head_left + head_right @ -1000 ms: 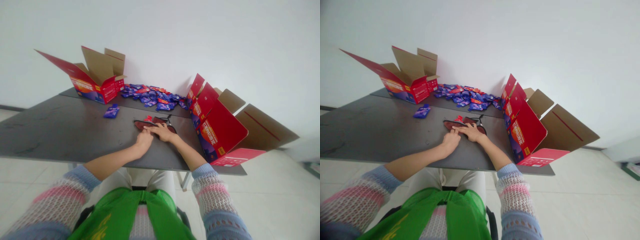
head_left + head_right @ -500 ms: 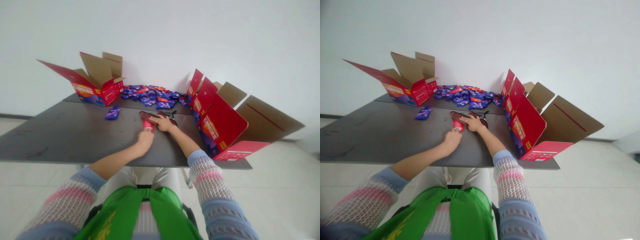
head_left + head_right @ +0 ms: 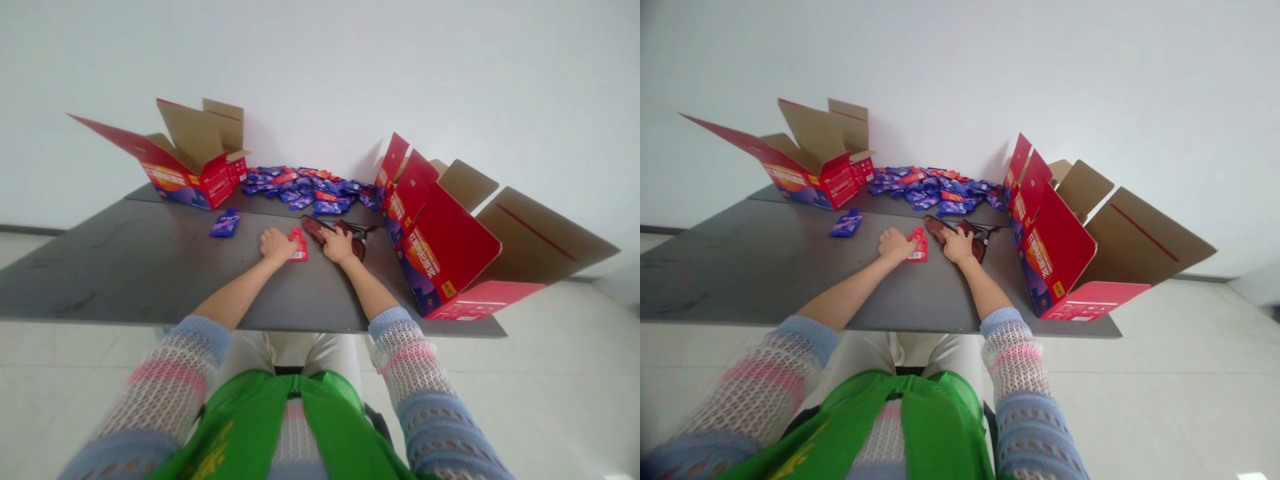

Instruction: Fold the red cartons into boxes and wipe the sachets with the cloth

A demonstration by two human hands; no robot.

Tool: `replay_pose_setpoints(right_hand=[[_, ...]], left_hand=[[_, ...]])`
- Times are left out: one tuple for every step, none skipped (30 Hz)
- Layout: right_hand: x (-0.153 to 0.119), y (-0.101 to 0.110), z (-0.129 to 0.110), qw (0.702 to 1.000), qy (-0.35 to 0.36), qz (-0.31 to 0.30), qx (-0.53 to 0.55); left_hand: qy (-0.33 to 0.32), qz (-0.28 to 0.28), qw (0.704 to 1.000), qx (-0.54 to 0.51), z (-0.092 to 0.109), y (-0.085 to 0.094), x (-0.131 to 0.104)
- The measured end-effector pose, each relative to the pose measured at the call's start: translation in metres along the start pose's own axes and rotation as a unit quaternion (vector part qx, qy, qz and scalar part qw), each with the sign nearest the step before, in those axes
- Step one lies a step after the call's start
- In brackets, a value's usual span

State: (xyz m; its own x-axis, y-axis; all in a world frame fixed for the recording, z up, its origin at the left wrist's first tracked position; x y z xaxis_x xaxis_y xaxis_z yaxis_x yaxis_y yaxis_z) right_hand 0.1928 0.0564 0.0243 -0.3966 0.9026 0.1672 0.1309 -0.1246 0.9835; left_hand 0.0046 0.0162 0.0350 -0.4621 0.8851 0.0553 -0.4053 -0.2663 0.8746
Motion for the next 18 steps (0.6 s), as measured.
replay_pose_setpoints(right_hand=[[-0.001,0.001,0.001,1.0,-0.001,-0.003,-0.001],[-0.002,0.001,0.001,1.0,-0.001,-0.007,-0.002],[-0.004,0.002,0.001,1.0,-0.001,-0.011,-0.003],[-0.005,0.002,0.002,1.0,-0.001,-0.015,-0.004],[-0.005,0.002,0.002,1.0,0.0,-0.019,-0.004],[-0.006,0.003,0.002,1.0,0.0,-0.023,-0.004],[-0.007,0.003,0.002,1.0,0.002,-0.028,-0.005],[-0.007,0.003,0.003,1.0,0.003,-0.03,-0.004],[-0.007,0.002,0.003,0.999,0.003,-0.032,-0.004],[-0.007,0.002,0.003,0.999,0.003,-0.033,-0.003],[-0.008,0.002,0.004,0.999,0.003,-0.033,-0.001],[-0.008,0.002,0.004,0.999,0.003,-0.032,0.0],[-0.008,0.002,0.004,1.0,0.003,-0.03,0.001],[-0.008,0.002,0.005,1.0,0.002,-0.029,0.003],[-0.008,0.002,0.005,1.0,0.002,-0.029,0.006],[-0.007,0.002,0.005,1.0,0.004,-0.03,0.007],[-0.007,0.002,0.005,0.999,0.006,-0.031,0.009],[-0.007,0.002,0.005,0.999,0.009,-0.032,0.011]], left_hand=[[0.016,-0.012,1.0,-0.003,0.002,-0.004,0.002],[0.022,-0.028,0.999,-0.001,0.004,-0.008,0.002],[0.019,-0.04,0.999,0.006,0.007,-0.011,0.001],[0.011,-0.047,0.999,0.015,0.009,-0.013,0.001],[0.002,-0.056,0.998,0.022,0.01,-0.013,0.001],[-0.005,-0.074,0.997,0.025,0.009,-0.012,0.002],[-0.008,-0.098,0.995,0.028,0.007,-0.009,0.004],[-0.01,-0.128,0.991,0.027,0.004,-0.005,0.007],[-0.015,-0.166,0.985,0.031,-0.001,0.001,0.012],[-0.012,-0.167,0.985,0.044,-0.007,0.012,0.019],[-0.016,-0.158,0.986,0.054,-0.014,0.025,0.026],[-0.016,-0.127,0.99,0.064,-0.021,0.041,0.035],[-0.01,-0.099,0.992,0.077,-0.029,0.057,0.043],[0.002,-0.066,0.993,0.094,-0.038,0.074,0.052],[0.018,-0.039,0.993,0.112,-0.047,0.09,0.06],[0.025,-0.022,0.991,0.129,-0.055,0.104,0.068],[0.042,0.002,0.989,0.145,-0.064,0.118,0.075],[0.053,0.022,0.986,0.16,-0.071,0.128,0.082]])
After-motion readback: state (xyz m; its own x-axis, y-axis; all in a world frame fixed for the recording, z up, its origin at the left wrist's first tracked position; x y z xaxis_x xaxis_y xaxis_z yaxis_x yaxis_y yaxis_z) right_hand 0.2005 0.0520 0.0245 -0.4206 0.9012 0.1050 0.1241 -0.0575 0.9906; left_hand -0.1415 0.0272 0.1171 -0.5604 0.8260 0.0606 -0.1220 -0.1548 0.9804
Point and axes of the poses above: each hand's wrist, its own x-axis towards the middle knuckle, its own y-axis out of the back of the hand, z = x × y, the point moved 3 cm from there along x, towards the middle knuckle, and after that the axes turned 1 degree about -x, right-handed, at the moved point
